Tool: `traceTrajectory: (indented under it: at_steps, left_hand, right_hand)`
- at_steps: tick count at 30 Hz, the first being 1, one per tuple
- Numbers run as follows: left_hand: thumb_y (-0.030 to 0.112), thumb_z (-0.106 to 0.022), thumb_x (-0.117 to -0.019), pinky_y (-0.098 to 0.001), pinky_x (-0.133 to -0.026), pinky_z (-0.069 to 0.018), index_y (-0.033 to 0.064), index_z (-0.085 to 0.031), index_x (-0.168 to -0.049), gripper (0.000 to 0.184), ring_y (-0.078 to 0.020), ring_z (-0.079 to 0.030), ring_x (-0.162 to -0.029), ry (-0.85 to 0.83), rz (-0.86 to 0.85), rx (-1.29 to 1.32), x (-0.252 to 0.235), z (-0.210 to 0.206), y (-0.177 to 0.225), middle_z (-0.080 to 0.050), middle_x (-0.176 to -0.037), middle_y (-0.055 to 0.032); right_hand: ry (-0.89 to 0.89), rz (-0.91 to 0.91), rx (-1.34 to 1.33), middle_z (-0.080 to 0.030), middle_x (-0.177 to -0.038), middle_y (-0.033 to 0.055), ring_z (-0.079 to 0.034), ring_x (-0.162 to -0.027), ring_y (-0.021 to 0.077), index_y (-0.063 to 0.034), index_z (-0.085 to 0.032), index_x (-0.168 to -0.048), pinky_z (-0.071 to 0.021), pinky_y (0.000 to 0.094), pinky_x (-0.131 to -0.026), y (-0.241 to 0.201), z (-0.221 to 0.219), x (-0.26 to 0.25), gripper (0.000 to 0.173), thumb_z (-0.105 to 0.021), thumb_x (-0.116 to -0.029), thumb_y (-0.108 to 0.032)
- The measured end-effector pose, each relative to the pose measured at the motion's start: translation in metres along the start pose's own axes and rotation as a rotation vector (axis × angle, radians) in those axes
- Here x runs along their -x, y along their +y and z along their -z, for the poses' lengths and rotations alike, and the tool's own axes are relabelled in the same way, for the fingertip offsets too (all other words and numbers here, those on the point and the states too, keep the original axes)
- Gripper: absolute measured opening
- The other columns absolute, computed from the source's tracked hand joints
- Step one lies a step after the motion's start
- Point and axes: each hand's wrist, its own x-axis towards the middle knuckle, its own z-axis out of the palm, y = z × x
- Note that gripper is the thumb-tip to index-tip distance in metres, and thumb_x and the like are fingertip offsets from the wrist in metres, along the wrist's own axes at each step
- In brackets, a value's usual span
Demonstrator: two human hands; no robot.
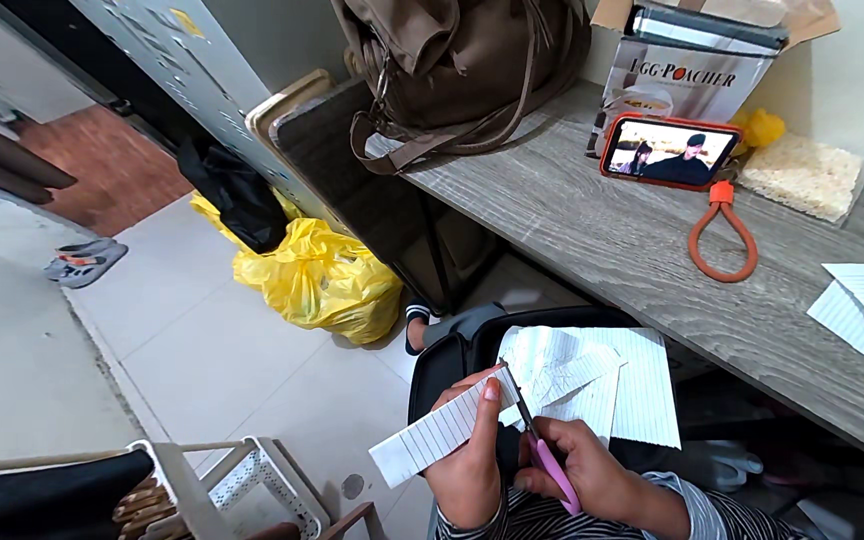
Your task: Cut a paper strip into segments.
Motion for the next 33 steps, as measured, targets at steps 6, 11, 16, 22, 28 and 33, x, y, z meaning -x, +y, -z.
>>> traceTrajectory:
  at_steps: [6,11,16,22,28,33]
  left_hand:
    - [0.008,-0.071,-0.0894,-0.0286,-0.077,-0.0641,0.0083,-0.076,-0.092,0.006,-0.0129,-0.076,-0.084,0.003,0.008,0.004,0.0001,-0.0003,0.0009,-0.079,-0.093,-0.0046]
    - [0.008,-0.071,-0.089,-0.0282,-0.076,-0.064,0.008,-0.075,-0.092,0.005,-0.0128,-0.076,-0.084,0.006,0.009,0.004,0.0001,-0.0004,0.0009,-0.079,-0.093,-0.0046]
    - [0.007,-0.07,-0.0889,-0.028,-0.076,-0.0638,0.0069,-0.075,-0.092,0.006,-0.0127,-0.076,-0.083,0.008,0.006,0.0,0.0001,-0.0002,0.0005,-0.079,-0.092,-0.005]
    - [0.008,-0.07,-0.0895,-0.0282,-0.077,-0.0639,0.0075,-0.075,-0.092,0.006,-0.0127,-0.076,-0.084,-0.001,0.006,-0.005,0.0002,0.0005,-0.0001,-0.079,-0.092,-0.0047]
    - [0.006,-0.07,-0.0889,-0.0273,-0.076,-0.0638,0.0082,-0.075,-0.092,0.007,-0.0118,-0.076,-0.083,0.008,0.006,-0.014,0.0005,-0.0003,0.0005,-0.079,-0.092,-0.0036]
    - [0.007,-0.071,-0.0886,-0.0272,-0.076,-0.0638,0.0089,-0.075,-0.092,0.006,-0.0112,-0.076,-0.084,0.007,-0.006,-0.015,0.0003,-0.0005,0.0002,-0.079,-0.092,-0.003]
  right_hand:
    - [0.0,0.0,0.002,-0.058,-0.066,-0.0016,-0.05,-0.057,-0.0066,0.0028,-0.064,-0.092,-0.0405,0.0097,-0.053,-0.0003,0.0,0.0,0.031,-0.074,-0.0938,-0.026]
    - [-0.005,-0.005,0.003,-0.058,-0.066,-0.002,-0.05,-0.057,-0.0066,0.0026,-0.064,-0.092,-0.0408,0.0098,-0.054,-0.0008,0.0002,-0.0002,0.031,-0.074,-0.0938,-0.027]
    - [-0.005,-0.006,0.003,-0.058,-0.067,-0.0015,-0.05,-0.058,-0.0062,0.0029,-0.064,-0.092,-0.0413,0.0101,-0.054,-0.0005,0.0001,0.0,0.03,-0.074,-0.0936,-0.026]
    - [-0.006,0.0,0.004,-0.059,-0.067,-0.0015,-0.05,-0.057,-0.0061,0.0028,-0.064,-0.092,-0.0411,0.0104,-0.054,0.0005,0.0003,0.0001,0.032,-0.074,-0.0941,-0.028]
    - [-0.008,-0.007,0.003,-0.059,-0.067,-0.0015,-0.05,-0.058,-0.0063,0.0029,-0.064,-0.093,-0.041,0.0103,-0.054,0.0002,0.0003,0.0006,0.03,-0.074,-0.0939,-0.025]
    - [-0.009,-0.01,0.002,-0.059,-0.068,-0.0015,-0.051,-0.058,-0.0061,0.0024,-0.063,-0.094,-0.0416,0.0102,-0.054,0.0008,0.0005,0.001,0.03,-0.074,-0.0943,-0.026]
